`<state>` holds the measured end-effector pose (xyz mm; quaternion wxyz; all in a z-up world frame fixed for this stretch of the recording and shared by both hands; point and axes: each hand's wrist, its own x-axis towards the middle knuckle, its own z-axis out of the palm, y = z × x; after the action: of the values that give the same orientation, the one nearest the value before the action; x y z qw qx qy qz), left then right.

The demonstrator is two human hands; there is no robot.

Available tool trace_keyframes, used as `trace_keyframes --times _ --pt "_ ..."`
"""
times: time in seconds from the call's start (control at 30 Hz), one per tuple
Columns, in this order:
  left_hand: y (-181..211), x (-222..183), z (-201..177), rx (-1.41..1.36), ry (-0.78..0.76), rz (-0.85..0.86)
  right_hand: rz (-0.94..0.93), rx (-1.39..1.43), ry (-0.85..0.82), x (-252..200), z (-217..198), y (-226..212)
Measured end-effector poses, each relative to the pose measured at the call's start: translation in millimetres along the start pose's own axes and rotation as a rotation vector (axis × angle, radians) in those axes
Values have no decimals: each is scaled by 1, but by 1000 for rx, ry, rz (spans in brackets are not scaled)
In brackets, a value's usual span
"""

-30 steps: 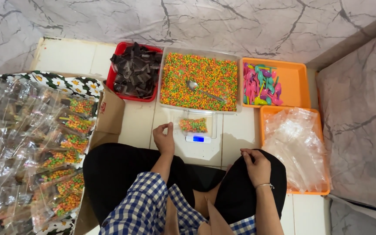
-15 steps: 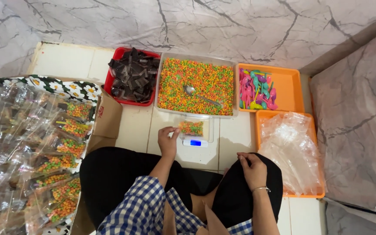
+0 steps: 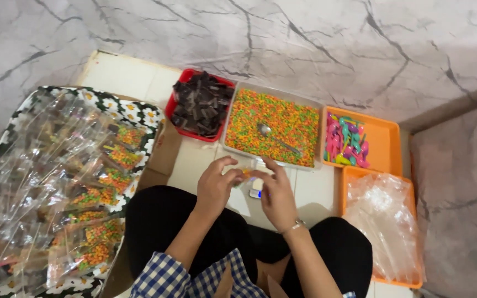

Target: Packaging small multi-colored candies into plastic bags using a spoon and a digital scale for portion control.

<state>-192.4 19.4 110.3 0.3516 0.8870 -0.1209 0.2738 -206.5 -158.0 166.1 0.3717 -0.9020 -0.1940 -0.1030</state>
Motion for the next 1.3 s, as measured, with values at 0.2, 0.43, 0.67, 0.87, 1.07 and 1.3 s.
trace_keyframes --times 0.2,0.43,0.67,0.87,1.07,1.3 --pt "-31 -1 -27 -115 -93 -113 79 224 -147 30 63 14" --pt "-88 -13 16 -126 -203 -521 194 435 -269 57 125 31" --pt "-119 -9 39 19 124 -781 367 424 -203 112 192 107" --pt "-120 0 28 84 396 -759 94 -29 -439 159 260 132" --pt "-126 0 34 82 397 -726 43 -351 -655 192 308 125" --pt "-132 1 42 100 367 -757 -35 -747 -815 198 333 147"
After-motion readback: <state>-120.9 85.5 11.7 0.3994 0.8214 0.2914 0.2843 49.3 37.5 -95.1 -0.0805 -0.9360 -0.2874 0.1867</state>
